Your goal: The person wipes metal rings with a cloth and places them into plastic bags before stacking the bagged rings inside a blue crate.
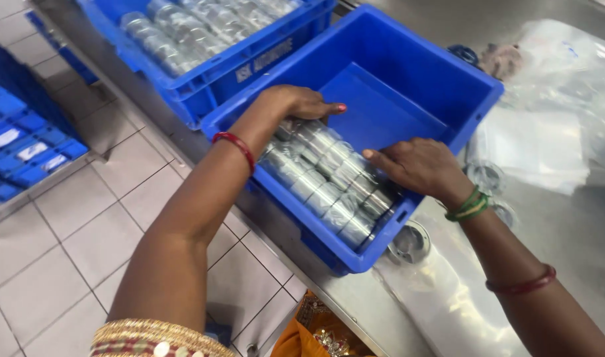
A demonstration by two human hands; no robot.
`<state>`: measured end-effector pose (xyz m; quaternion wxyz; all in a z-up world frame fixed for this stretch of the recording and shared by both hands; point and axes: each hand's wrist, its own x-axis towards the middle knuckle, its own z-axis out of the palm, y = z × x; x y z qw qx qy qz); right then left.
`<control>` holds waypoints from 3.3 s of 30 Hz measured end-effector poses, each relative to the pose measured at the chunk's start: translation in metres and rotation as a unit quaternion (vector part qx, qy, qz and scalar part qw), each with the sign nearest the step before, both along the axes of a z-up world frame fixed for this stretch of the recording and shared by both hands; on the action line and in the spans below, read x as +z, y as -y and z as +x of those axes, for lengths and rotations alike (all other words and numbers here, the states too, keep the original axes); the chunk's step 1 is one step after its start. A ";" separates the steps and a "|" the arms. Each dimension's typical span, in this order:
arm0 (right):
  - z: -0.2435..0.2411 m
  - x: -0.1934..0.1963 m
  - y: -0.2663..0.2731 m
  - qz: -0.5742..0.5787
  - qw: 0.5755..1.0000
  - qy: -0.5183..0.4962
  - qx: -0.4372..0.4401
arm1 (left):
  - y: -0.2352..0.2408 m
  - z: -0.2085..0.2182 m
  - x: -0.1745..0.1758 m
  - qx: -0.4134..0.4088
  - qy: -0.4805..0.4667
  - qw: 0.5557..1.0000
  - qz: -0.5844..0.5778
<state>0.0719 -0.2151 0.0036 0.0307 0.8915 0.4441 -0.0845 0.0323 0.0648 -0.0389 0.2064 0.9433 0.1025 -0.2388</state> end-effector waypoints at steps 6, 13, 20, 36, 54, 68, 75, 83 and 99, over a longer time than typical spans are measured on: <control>0.014 -0.007 0.015 0.074 0.990 -0.030 0.114 | 0.047 -0.010 0.009 -0.084 0.087 0.993 -0.012; 0.015 -0.012 0.104 0.545 0.828 -0.127 0.022 | 0.074 -0.019 0.019 -0.054 0.023 0.995 -0.080; 0.108 -0.039 0.392 0.176 0.927 0.065 -0.324 | 0.092 -0.036 0.025 -0.094 0.410 0.907 0.012; 0.057 -0.076 0.521 0.067 0.883 0.012 -0.464 | 0.397 0.078 -0.031 -0.177 0.110 0.972 0.108; 0.139 -0.077 0.434 0.086 0.930 0.000 -0.359 | 0.348 0.112 0.003 -0.079 0.254 0.964 0.003; 0.031 -0.044 0.373 0.114 0.933 -0.017 -0.340 | 0.340 0.124 -0.029 -0.017 0.199 0.979 0.031; 0.012 -0.060 0.380 0.379 0.792 -0.253 -0.407 | 0.363 0.115 -0.057 -0.098 0.268 0.958 -0.017; 0.001 -0.066 0.394 0.397 0.883 -0.152 -0.198 | 0.407 0.096 -0.058 -0.308 0.177 0.846 -0.397; 0.017 0.022 0.244 0.354 0.920 0.166 0.041 | 0.302 0.056 0.080 -0.335 0.482 0.810 0.022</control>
